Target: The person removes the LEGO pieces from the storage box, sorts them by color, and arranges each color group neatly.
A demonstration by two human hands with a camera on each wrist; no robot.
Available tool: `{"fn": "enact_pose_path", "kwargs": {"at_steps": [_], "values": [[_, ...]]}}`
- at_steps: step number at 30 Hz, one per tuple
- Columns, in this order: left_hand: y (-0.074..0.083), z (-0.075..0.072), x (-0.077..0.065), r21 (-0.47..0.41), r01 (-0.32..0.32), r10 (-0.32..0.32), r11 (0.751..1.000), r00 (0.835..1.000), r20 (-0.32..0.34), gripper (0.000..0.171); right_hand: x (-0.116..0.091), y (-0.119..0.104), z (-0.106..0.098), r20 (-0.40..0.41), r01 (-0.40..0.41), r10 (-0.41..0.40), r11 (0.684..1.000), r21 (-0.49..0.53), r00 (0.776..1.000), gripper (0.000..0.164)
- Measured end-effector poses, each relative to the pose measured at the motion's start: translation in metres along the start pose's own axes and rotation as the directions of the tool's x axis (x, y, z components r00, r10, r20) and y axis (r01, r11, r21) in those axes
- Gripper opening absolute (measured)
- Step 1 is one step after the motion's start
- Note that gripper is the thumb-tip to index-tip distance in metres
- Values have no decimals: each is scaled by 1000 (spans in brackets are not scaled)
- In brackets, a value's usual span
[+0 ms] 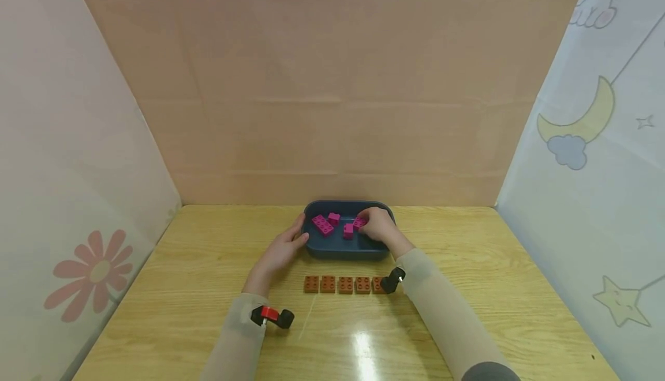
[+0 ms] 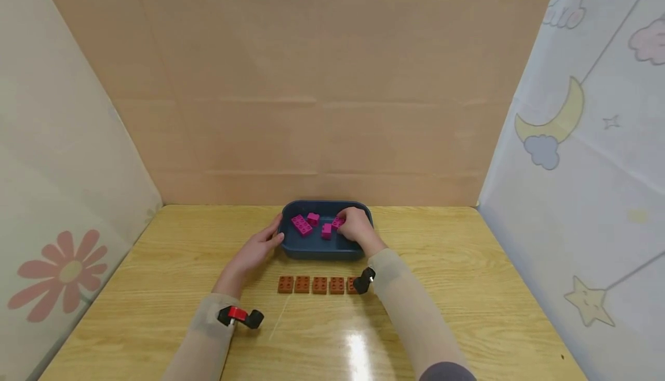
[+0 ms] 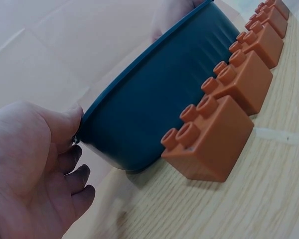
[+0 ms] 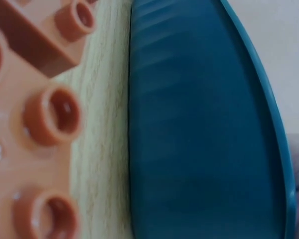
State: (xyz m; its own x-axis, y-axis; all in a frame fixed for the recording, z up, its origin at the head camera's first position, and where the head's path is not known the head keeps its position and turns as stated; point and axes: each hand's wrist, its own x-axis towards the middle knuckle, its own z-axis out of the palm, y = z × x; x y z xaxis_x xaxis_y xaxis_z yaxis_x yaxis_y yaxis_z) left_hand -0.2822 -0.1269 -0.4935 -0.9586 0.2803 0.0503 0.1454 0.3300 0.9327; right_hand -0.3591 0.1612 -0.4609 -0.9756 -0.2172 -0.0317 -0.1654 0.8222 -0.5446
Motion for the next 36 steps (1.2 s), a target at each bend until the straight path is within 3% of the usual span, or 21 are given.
{"fn": "enact_pose_path", "kwargs": {"at_steps": [11, 19, 27, 36], "values": [[2, 0, 1, -1, 16, -16, 1000, 1000, -4, 67, -5, 1, -6, -54, 73, -72, 997, 29, 996, 38], [-1, 0, 4, -21, -3, 3, 1000, 1000, 10, 67, -29, 8, -16, -143, 110, -80, 969, 221, 987, 41], [-3, -3, 6, -54, 15, -14, 998, 1000, 18, 67, -63, 7, -20, -160, 159, -105, 910, 383, 982, 50], [-8, -10, 12, 85, -111, 109, 990, 994, 23, 67, -79, 4, -15, -135, 123, -72, 899, 420, 988, 53]]}}
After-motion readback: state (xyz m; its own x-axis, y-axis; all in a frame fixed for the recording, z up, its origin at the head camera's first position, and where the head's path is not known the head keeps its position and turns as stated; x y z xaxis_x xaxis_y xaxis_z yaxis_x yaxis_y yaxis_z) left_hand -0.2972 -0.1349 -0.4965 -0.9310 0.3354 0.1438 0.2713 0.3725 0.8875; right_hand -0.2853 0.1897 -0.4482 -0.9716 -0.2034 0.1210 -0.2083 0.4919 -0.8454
